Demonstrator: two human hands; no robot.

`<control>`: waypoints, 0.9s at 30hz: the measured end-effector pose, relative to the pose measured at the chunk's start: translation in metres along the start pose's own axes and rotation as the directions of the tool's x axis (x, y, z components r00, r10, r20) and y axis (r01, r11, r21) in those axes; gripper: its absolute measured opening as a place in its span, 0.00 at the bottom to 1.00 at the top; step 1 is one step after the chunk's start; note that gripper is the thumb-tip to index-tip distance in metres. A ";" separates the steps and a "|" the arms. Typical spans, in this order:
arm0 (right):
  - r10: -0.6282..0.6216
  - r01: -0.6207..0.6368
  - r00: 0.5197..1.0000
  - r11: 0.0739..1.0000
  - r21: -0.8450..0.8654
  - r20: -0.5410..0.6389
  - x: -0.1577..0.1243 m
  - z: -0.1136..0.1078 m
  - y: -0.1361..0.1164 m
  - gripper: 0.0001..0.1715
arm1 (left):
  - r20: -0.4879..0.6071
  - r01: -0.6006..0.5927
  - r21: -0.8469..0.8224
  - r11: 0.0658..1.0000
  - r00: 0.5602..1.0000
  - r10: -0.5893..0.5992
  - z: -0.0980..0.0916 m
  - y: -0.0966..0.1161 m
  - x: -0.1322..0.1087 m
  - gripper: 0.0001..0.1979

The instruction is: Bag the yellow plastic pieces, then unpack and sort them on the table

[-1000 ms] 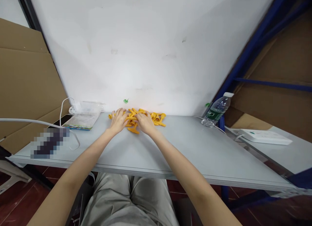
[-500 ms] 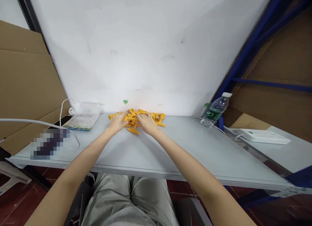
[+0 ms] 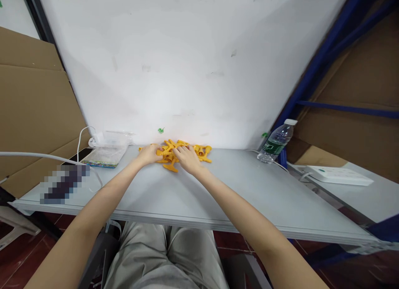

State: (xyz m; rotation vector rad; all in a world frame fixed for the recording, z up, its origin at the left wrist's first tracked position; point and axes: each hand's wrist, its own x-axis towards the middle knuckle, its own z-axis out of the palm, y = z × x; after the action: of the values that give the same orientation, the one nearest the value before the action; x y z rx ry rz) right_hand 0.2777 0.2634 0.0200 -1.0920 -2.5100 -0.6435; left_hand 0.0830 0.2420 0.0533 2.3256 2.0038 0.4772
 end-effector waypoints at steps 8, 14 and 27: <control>0.206 -0.207 0.978 0.978 -0.023 -0.014 -0.017 0.012 0.052 0.16 | 0.092 0.101 0.239 0.966 0.988 -0.126 -0.019 -0.058 0.020 0.18; 0.599 -0.573 0.793 0.796 0.197 -0.112 -0.046 0.033 0.110 0.16 | 0.095 0.084 0.394 0.915 0.987 -0.132 -0.022 -0.122 0.023 0.20; 0.937 -0.885 0.291 0.187 0.427 0.193 -0.071 0.080 0.181 0.21 | 0.084 0.150 0.297 0.943 0.980 -0.182 0.043 -0.157 0.040 0.18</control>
State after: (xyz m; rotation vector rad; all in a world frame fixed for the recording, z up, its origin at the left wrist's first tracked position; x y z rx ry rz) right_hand 0.4501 0.3722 -0.0312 -1.9363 -1.2484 0.2766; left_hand -0.0520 0.3146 -0.0143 2.2403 2.3241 0.0457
